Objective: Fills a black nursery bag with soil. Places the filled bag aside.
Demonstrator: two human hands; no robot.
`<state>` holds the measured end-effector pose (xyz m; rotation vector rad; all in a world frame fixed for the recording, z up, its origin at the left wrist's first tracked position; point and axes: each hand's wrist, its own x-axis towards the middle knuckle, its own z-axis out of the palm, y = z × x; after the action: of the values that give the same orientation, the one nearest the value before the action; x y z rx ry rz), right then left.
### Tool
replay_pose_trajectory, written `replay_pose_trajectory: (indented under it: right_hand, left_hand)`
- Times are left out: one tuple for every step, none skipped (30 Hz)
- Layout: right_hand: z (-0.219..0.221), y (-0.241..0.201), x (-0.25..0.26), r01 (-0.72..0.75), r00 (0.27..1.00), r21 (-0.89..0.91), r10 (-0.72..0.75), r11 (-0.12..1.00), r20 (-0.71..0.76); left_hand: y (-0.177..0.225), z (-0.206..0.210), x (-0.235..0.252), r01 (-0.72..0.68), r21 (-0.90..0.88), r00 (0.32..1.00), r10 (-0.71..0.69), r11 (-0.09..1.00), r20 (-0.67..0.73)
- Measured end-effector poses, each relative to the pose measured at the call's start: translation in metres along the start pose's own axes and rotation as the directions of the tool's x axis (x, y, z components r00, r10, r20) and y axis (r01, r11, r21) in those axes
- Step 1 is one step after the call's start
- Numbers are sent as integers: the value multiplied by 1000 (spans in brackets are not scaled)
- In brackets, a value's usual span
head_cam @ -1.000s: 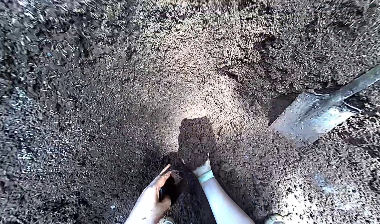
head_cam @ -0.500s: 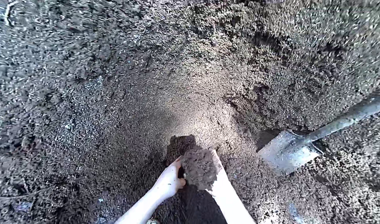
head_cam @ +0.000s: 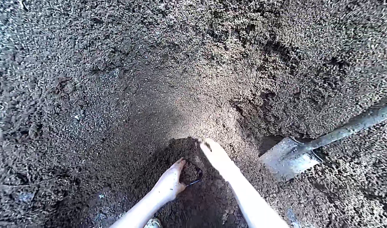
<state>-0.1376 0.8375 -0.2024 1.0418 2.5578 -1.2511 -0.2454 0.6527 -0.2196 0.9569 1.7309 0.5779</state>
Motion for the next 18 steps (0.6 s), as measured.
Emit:
replay_pose_trajectory:
  right_hand:
    - [-2, 14, 30, 49, 997, -77, -53, 996, -51]
    - [2, 31, 59, 79, 992, -141, -92, 987, -91]
    - [9, 49, 85, 78, 990, -197, -100, 977, -103]
    - [20, 65, 104, 54, 992, -244, -79, 968, -94]
    - [33, 76, 115, 15, 996, -262, -38, 965, -81]
    - [47, 82, 117, -17, 997, -279, -5, 960, -79]
    - [60, 86, 114, -46, 998, -323, 28, 945, -60]
    - [71, 93, 106, -68, 998, -379, 66, 923, -20]
    - [79, 102, 96, -89, 993, -429, 112, 899, 30]
    - [84, 113, 84, -113, 982, -473, 172, 874, 83]
    - [86, 122, 73, -141, 960, -507, 243, 850, 139]
    - [89, 132, 61, -174, 933, -525, 311, 833, 183]
    - [93, 141, 50, -207, 907, -533, 365, 821, 211]
    - [97, 149, 40, -227, 884, -546, 406, 806, 232]
    - [102, 155, 32, -237, 868, -561, 433, 793, 245]
    - [106, 159, 25, -245, 860, -567, 447, 786, 247]
    - [108, 161, 21, -253, 855, -569, 456, 782, 248]
    - [110, 161, 20, -258, 848, -561, 462, 787, 258]
  left_hand:
    - [-2, -1, -1, 3, -1, 1000, -3, 1000, -3]
    - [-4, -2, -1, 15, -2, 1000, -15, 1000, -6]
    - [-5, -4, -2, 23, -3, 1000, -23, 1000, -11]
    - [-6, -5, -2, 25, 2, 1000, -25, 1000, -9]
    - [-6, -6, -3, 25, 8, 1000, -24, 1000, -8]
    - [-7, -7, -4, 22, 10, 1000, -22, 1000, -8]
    - [-9, -6, -5, 25, 12, 1000, -25, 1000, -5]
    - [-11, -5, -6, 37, 20, 999, -37, 999, 3]
    - [-12, -3, -8, 50, 36, 999, -51, 998, 17]
    - [-11, -2, -8, 63, 61, 997, -65, 996, 36]
    - [-11, -2, -8, 70, 88, 995, -76, 994, 58]
    - [-9, -3, -8, 74, 110, 993, -83, 991, 80]
    - [-8, -3, -8, 75, 120, 992, -87, 990, 95]
    - [-8, -3, -7, 72, 117, 992, -84, 991, 97]
    - [-9, -2, -7, 65, 96, 994, -73, 993, 83]
    - [-10, -1, -7, 57, 64, 996, -61, 996, 65]
    - [-11, 1, -6, 46, 37, 997, -48, 998, 56]
    - [-10, 2, -5, 31, 19, 998, -32, 999, 56]
